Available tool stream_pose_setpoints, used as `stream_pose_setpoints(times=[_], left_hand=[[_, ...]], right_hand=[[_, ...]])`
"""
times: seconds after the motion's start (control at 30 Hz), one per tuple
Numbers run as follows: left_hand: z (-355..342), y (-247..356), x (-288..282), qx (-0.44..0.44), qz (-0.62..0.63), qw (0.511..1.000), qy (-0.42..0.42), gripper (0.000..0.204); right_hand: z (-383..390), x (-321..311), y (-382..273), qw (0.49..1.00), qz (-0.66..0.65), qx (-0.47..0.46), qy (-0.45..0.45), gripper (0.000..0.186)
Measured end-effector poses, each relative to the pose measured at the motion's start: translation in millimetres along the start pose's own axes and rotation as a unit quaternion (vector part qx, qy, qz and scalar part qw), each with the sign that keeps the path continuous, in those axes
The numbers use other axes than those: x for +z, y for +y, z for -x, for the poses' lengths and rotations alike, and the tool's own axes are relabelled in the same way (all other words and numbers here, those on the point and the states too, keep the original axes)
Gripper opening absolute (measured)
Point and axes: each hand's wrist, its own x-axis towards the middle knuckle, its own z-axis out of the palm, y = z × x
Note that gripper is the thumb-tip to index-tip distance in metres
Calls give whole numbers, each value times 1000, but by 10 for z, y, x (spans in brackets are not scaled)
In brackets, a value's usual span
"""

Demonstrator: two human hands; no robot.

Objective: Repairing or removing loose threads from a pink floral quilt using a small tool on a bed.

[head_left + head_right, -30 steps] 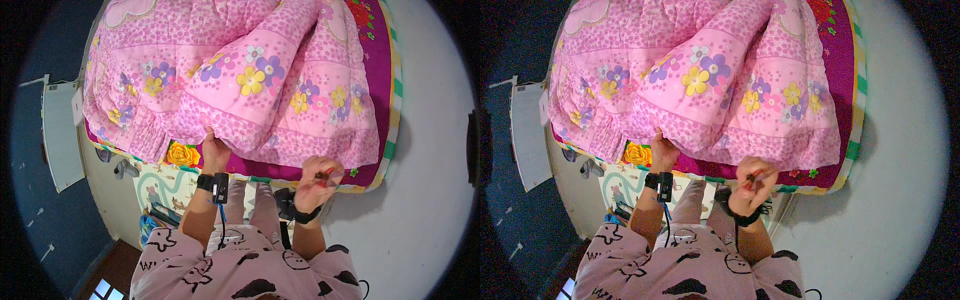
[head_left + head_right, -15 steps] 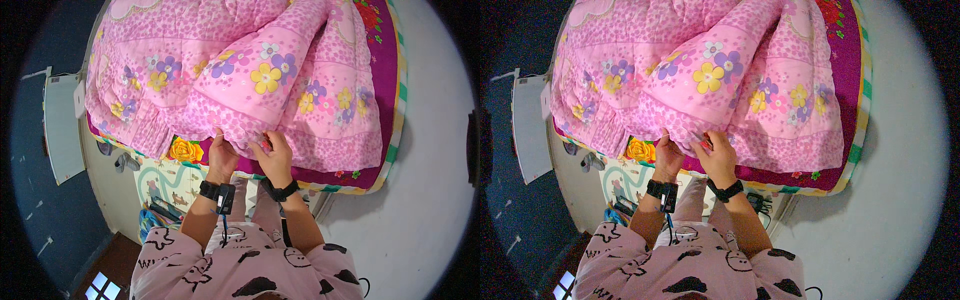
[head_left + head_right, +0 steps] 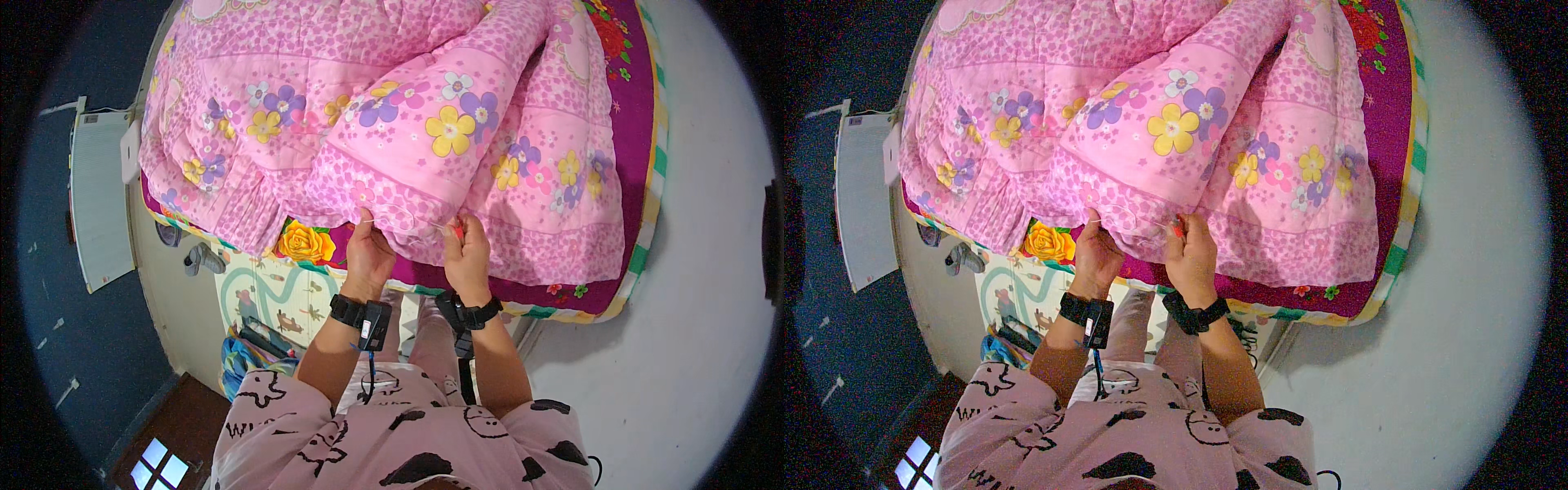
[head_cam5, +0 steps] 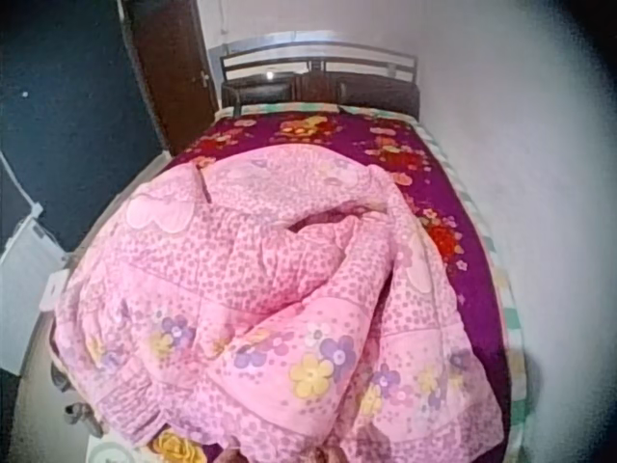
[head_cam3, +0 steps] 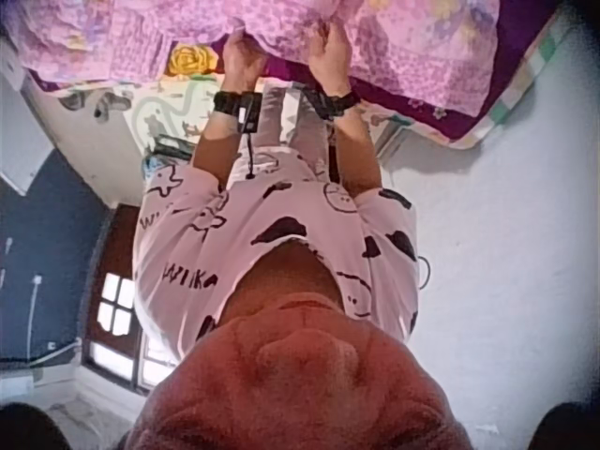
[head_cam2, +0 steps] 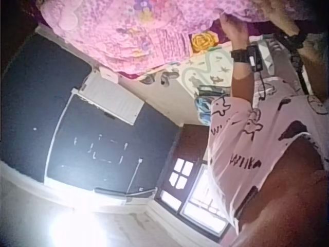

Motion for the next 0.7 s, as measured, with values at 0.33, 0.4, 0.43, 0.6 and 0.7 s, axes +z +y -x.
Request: stream_pose_setpoints(times=[0.33, 0.4, 0.43, 0.6, 0.7], left_hand=[[-71, 22, -154, 13, -24, 1000, 2, 39], [-78, -1, -150, 15, -21, 1000, 6, 39], [-84, -11, -148, 18, -18, 1000, 10, 39], [-96, 8, -117, 29, -22, 999, 12, 40], [-106, 45, -125, 30, -39, 999, 5, 42]], right_hand=[[126, -441, -107, 945, -306, 113, 17, 13], [109, -465, -252, 855, -491, 129, 105, 13], [108, -532, -233, 831, -530, 145, 86, 12], [194, -787, 14, 747, -659, 91, -10, 11], [384, -1098, 121, 802, -573, 139, 93, 9]])
